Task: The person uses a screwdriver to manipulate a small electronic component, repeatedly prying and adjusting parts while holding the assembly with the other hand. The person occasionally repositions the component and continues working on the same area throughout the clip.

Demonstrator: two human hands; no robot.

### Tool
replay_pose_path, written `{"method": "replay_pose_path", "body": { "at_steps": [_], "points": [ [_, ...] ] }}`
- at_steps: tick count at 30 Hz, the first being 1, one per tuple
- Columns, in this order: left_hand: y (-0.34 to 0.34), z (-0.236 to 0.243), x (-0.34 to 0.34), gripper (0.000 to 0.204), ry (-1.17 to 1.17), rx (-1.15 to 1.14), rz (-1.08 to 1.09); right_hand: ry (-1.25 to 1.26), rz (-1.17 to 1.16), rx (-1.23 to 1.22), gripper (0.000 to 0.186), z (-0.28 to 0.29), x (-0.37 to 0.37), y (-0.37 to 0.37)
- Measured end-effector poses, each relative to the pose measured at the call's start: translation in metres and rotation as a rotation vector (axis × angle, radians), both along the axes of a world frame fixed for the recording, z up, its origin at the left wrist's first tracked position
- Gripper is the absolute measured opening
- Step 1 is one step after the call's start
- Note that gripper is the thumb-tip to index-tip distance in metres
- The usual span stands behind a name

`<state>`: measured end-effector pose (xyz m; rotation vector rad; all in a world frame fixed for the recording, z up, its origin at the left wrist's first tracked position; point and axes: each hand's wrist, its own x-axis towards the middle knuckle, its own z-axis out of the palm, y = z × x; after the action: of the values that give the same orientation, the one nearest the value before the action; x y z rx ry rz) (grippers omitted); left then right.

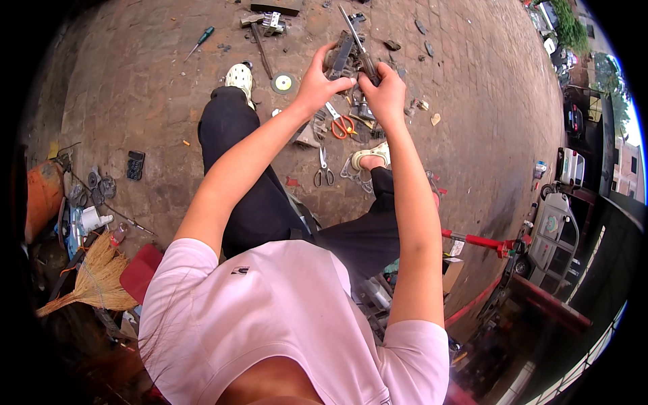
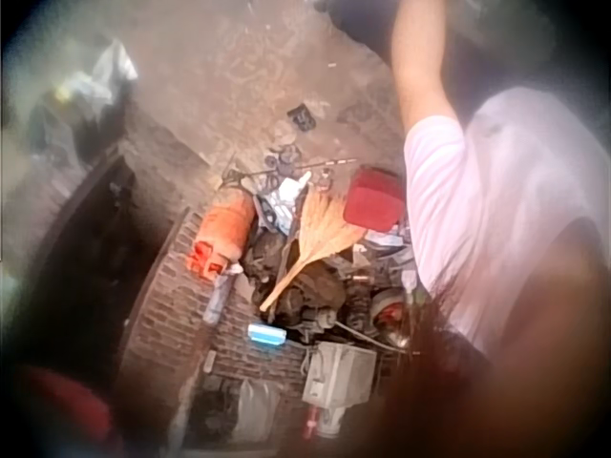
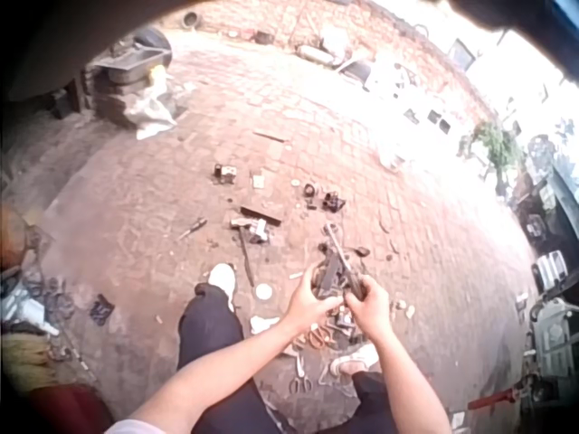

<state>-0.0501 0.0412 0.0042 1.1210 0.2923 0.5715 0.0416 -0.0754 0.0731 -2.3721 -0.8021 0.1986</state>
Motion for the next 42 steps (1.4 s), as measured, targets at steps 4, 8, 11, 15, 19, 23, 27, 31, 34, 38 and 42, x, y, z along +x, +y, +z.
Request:
{"method": "replay_pose_path", "body": {
  "at_steps": [4, 8, 11, 15, 19, 23, 27, 31, 34, 38, 42],
  "points": [
    [0.001, -0.004, 0.004, 0.089, -0.027, -0.013, 0.005, 0.107, 0.019, 0.233, 0.02, -0.002, -0.003, 0.003],
    [0.001, -0.008, 0.004, 0.088, -0.021, 0.016, 0.024, 0.103, -0.041, 0.069, 0.02, 0.009, -0.006, 0.004],
    [0.0, -0.004, 0.002, 0.088, -0.015, -0.049, 0.01, 0.008, -0.027, -0.052, 0.021, 0.006, -0.001, 0.005],
    [0.001, -0.006, 0.003, 0.084, -0.003, -0.009, -0.005, 0.023, 0.02, 0.065, 0.021, 0.003, -0.003, 0.007],
    [0.0, -0.004, 0.004, 0.085, 0.035, 0.022, -0.006, 0.037, 0.029, 0.127, 0.022, -0.002, -0.001, 0.001],
    [-0.002, -0.008, 0.005, 0.086, 0.037, 0.048, 0.012, 0.049, -0.019, 0.077, 0.023, -0.008, 0.003, -0.003],
    [-0.004, -0.007, 0.002, 0.085, 0.072, 0.086, 0.024, 0.004, -0.085, -0.049, 0.024, 0.001, -0.008, 0.003],
    [-0.005, -0.012, 0.006, 0.083, 0.034, -0.002, -0.018, -0.002, -0.002, 0.095, 0.022, -0.01, -0.001, 0.0],
    [-0.006, -0.012, 0.007, 0.082, 0.035, 0.055, 0.001, 0.129, -0.044, 0.186, 0.022, -0.011, -0.002, -0.003],
    [-0.007, -0.013, 0.006, 0.082, 0.045, 0.049, 0.001, 0.037, -0.036, 0.034, 0.019, -0.003, -0.006, -0.004],
    [-0.006, -0.015, 0.008, 0.084, 0.05, -0.009, -0.034, -0.06, 0.0, -0.01, 0.021, -0.006, -0.004, -0.004]
  ]
}}
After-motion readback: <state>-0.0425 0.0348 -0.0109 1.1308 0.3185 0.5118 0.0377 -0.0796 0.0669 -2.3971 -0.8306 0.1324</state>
